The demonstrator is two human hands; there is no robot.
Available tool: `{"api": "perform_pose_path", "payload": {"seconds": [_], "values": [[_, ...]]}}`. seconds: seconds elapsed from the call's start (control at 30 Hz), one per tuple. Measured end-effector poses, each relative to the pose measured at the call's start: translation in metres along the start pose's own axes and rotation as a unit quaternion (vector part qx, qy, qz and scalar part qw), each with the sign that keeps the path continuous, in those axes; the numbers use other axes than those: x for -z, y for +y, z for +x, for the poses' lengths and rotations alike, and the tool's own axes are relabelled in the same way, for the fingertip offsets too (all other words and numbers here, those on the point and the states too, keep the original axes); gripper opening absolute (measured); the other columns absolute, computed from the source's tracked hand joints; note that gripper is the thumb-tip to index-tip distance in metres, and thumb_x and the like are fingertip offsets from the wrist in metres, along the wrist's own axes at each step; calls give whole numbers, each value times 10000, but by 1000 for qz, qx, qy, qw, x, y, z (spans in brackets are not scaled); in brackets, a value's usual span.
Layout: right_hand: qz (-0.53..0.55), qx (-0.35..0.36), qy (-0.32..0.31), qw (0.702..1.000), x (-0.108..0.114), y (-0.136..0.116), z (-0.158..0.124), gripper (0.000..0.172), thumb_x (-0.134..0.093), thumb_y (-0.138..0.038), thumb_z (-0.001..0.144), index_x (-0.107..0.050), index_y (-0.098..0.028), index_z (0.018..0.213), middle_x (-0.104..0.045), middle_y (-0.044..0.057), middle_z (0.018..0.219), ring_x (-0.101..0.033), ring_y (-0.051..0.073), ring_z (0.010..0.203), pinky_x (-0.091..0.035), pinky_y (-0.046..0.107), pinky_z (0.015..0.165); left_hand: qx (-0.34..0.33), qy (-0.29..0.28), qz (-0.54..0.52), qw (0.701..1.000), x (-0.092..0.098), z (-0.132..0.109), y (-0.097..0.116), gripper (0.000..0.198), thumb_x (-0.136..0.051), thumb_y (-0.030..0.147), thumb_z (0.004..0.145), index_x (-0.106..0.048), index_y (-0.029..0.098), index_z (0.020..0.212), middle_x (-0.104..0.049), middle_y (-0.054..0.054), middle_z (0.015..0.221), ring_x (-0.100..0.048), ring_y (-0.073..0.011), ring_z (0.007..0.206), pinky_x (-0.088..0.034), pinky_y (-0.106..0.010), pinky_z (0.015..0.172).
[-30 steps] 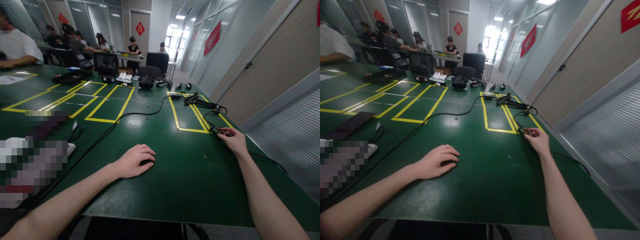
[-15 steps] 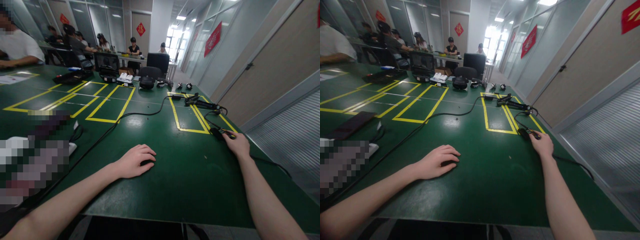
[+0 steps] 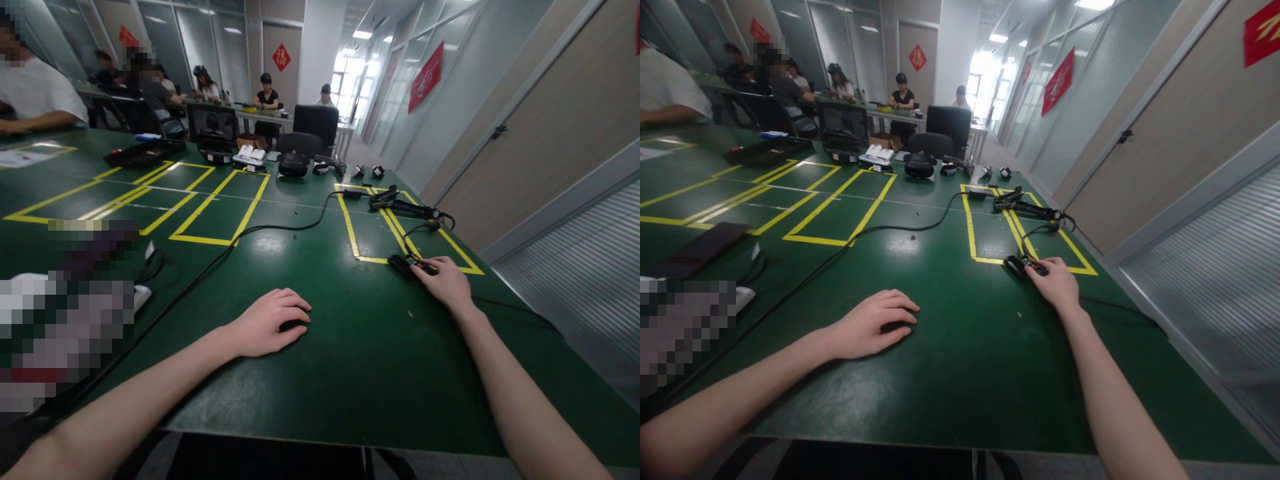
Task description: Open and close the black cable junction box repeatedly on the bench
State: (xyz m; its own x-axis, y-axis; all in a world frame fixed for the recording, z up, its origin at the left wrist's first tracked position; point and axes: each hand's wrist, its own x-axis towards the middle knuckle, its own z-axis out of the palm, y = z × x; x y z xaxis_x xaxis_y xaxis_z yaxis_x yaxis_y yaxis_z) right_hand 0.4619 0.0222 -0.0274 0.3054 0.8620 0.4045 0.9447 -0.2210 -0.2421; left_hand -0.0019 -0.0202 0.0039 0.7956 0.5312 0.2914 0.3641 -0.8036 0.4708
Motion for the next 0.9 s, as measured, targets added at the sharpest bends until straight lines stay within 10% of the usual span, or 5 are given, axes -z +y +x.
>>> {"api": "perform_pose_path", "payload": {"seconds": [0.2,0.43,0.9], "values": [[130,161,-75,975,7,-90,-32,328,-704,-479,870,-816,-214,1027,-686,114,1164,-722,282,965,-608,399,812,0,8,-7,1000,0,1,1,153,-627,254,1000,-755,213,1073,-754,-71,1212,-676,-243,1138,-539,-420,992],[242,382,-198,870,33,-175,-97,235,-719,-311,902,-762,-247,1124,-681,81,1216,-733,206,930,-618,342,838,-16,97,-29,995,2,2,1,222,-603,273,1007,-710,211,1192,-736,-99,1213,-675,-237,1113,-539,-405,988],[342,404,-153,835,36,-184,-109,238,-670,-251,948,-738,-224,1174,-715,103,1146,-743,215,971,-633,331,824,25,30,18,999,1,2,3,498,-771,359,887,-625,230,1346,-698,-98,1264,-637,-279,1175,-454,-455,1081]]}}
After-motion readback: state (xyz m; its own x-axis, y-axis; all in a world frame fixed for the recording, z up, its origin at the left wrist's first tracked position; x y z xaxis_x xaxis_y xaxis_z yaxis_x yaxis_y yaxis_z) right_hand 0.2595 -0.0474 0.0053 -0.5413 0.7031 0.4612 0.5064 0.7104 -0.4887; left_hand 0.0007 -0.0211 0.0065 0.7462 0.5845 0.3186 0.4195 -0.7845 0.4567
